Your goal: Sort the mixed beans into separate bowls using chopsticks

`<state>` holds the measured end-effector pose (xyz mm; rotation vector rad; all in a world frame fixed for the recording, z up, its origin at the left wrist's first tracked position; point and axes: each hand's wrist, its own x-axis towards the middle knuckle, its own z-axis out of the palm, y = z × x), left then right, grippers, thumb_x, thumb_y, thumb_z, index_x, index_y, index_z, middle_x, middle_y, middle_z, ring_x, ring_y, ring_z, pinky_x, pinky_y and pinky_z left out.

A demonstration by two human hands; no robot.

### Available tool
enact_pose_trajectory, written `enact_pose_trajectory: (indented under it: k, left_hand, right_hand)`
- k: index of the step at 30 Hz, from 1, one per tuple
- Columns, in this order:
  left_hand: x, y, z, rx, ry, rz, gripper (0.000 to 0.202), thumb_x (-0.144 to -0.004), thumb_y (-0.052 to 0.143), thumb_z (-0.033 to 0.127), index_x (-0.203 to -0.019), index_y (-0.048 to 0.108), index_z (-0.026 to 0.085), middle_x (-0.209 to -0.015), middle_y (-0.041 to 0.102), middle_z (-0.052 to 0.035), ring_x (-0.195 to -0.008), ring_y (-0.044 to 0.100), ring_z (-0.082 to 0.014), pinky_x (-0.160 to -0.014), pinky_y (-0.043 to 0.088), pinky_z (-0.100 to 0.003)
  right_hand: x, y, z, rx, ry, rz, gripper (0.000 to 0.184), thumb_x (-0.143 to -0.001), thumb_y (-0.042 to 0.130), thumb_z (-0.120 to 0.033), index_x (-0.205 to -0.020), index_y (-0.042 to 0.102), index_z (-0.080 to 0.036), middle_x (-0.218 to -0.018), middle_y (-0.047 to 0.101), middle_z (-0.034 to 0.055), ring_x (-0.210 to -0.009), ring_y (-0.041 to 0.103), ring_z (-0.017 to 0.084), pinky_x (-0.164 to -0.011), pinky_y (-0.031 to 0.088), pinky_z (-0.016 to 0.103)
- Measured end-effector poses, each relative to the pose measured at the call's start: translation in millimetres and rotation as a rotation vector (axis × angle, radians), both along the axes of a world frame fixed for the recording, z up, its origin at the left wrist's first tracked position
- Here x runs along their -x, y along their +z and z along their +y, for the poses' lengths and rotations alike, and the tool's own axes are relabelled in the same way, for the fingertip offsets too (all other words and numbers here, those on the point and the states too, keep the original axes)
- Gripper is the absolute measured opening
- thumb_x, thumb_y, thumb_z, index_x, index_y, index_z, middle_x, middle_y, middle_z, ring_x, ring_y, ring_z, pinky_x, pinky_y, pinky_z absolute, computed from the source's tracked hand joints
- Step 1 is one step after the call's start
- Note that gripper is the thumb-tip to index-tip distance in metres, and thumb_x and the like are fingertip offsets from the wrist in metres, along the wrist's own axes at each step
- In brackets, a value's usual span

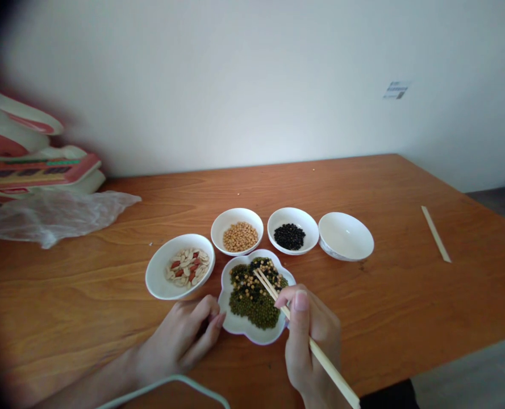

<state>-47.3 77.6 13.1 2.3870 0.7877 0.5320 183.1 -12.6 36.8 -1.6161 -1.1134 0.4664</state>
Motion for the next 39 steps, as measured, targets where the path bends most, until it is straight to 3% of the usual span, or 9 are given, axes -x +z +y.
enact_pose_trajectory:
  k: [20, 31, 39]
  left_hand:
    - [2.5, -3.7, -0.2, 0.019, -0.004, 0.019, 0.016, -0.11, 0.044, 0.023, -0.095, 0.05, 0.024, -0.078, 0.066, 0.0029, -0.063, 0.064, -0.0135, -0.06, 0.045, -0.027]
    - [2.4, -4.2, -1.3, 0.011, -0.005, 0.005, 0.015, -0.109, 0.045, 0.022, -0.095, 0.05, 0.024, -0.077, 0.066, 0.0029, -0.062, 0.063, -0.0127, -0.059, 0.043, -0.026]
    - [1.3, -2.4, 0.4, 0.02, -0.019, -0.007, 0.017, -0.109, 0.045, 0.021, -0.093, 0.05, 0.023, -0.075, 0.065, 0.0026, -0.059, 0.061, -0.0122, -0.058, 0.044, -0.025]
  right_hand:
    - [6.1, 4.4, -0.5, -0.061, -0.085, -0.078, 0.055, -0.114, 0.035, -0.045, -0.082, 0.071, -0.02, -0.07, 0.068, 0.0036, -0.061, 0.062, 0.015, -0.058, 0.047, 0.028]
    - [1.1, 1.4, -5.0, 0.035, 0.001, 0.049, 0.07, -0.11, 0.022, -0.066, -0.078, 0.067, -0.022, -0.067, 0.06, 0.0029, -0.058, 0.053, 0.016, -0.054, 0.039, 0.03]
    - [1.9, 7.2, -0.8, 0.043, -0.008, -0.003, 0.064, -0.111, 0.03, -0.061, -0.079, 0.068, -0.022, -0.064, 0.06, 0.002, -0.057, 0.055, 0.016, -0.056, 0.04, 0.03]
